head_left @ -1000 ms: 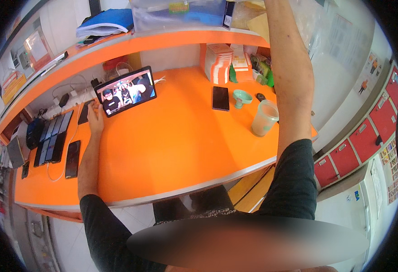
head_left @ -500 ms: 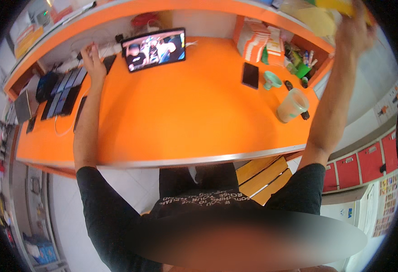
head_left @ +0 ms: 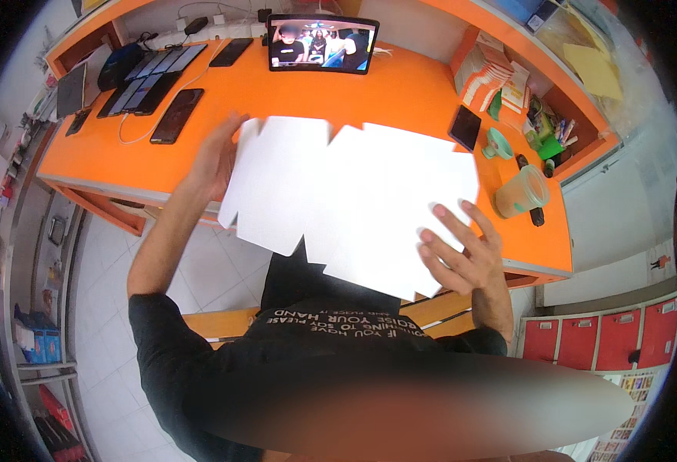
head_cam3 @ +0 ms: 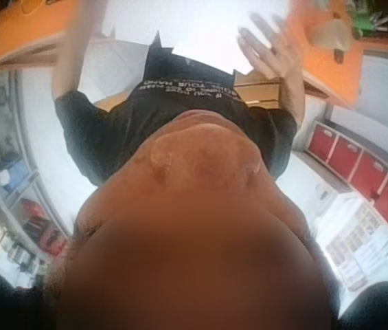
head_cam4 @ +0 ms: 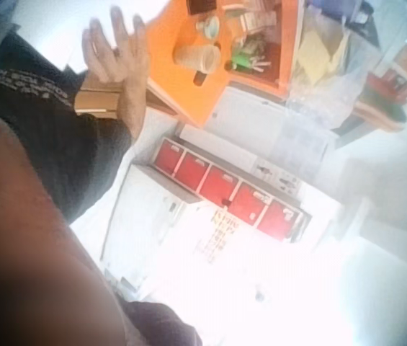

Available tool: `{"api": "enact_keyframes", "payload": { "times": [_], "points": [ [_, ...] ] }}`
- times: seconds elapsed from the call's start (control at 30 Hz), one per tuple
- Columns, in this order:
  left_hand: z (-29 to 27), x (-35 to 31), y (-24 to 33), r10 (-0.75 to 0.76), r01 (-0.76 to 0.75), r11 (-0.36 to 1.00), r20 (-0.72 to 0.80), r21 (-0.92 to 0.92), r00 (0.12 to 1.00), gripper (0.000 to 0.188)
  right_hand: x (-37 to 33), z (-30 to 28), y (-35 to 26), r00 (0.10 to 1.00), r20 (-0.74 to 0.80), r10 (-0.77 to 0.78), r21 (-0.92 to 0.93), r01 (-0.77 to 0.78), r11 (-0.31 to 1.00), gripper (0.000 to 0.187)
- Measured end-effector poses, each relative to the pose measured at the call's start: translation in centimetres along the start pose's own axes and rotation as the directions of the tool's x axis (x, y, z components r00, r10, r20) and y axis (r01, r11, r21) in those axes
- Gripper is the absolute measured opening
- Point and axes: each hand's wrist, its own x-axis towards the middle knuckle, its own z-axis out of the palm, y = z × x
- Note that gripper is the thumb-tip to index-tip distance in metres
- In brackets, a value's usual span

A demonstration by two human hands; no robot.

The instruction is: The person sits on the floor and assembles small, colorful paper boxes from flat sheets. They fold the paper along pre-printed creases, tuck the flaps into slots, and form the box shape by hand. The process is repeated for multiple boxes, which are then placed on the floor.

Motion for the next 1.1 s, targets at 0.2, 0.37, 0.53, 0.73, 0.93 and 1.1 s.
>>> {"api": "enact_keyframes", "payload": {
  "times": [0.2,0.37,0.53,0.73,0.93,1.1],
  "points": [
    [1.8,-4.1,-2.1,0.208,-0.125,0.947,-0.268,0.297,0.941,0.055,-4.5,1.8,0.9,0.990,-0.003,0.144,-0.058,-0.144,0.988,0.024],
    [2.7,-3.9,-1.2,0.620,-0.546,0.773,-0.204,0.324,0.757,0.044,-5.9,4.5,2.4,0.872,-0.107,0.478,0.008,-0.480,0.877,0.046],
    [-0.8,-2.9,-3.2,0.842,-0.773,0.419,0.114,0.477,0.527,0.045,-6.9,6.4,1.2,0.539,0.194,0.820,0.958,-0.285,-0.040,0.098],
    [0.0,-1.2,-6.8,0.682,-0.688,0.680,0.123,0.253,0.721,0.037,-6.3,8.7,-0.1,0.507,0.390,0.768,0.866,-0.486,-0.119,0.087],
    [-1.0,-0.8,-5.9,0.893,-0.721,0.321,0.059,0.614,0.447,0.040,-5.9,8.2,-1.3,0.375,0.412,0.830,0.721,-0.691,-0.046,0.062],
    [2.1,-1.9,-0.9,0.463,-0.267,0.661,-0.102,0.702,0.880,0.050,-3.0,6.4,0.0,0.244,0.432,0.868,0.716,-0.678,-0.165,0.065]
  ]
}}
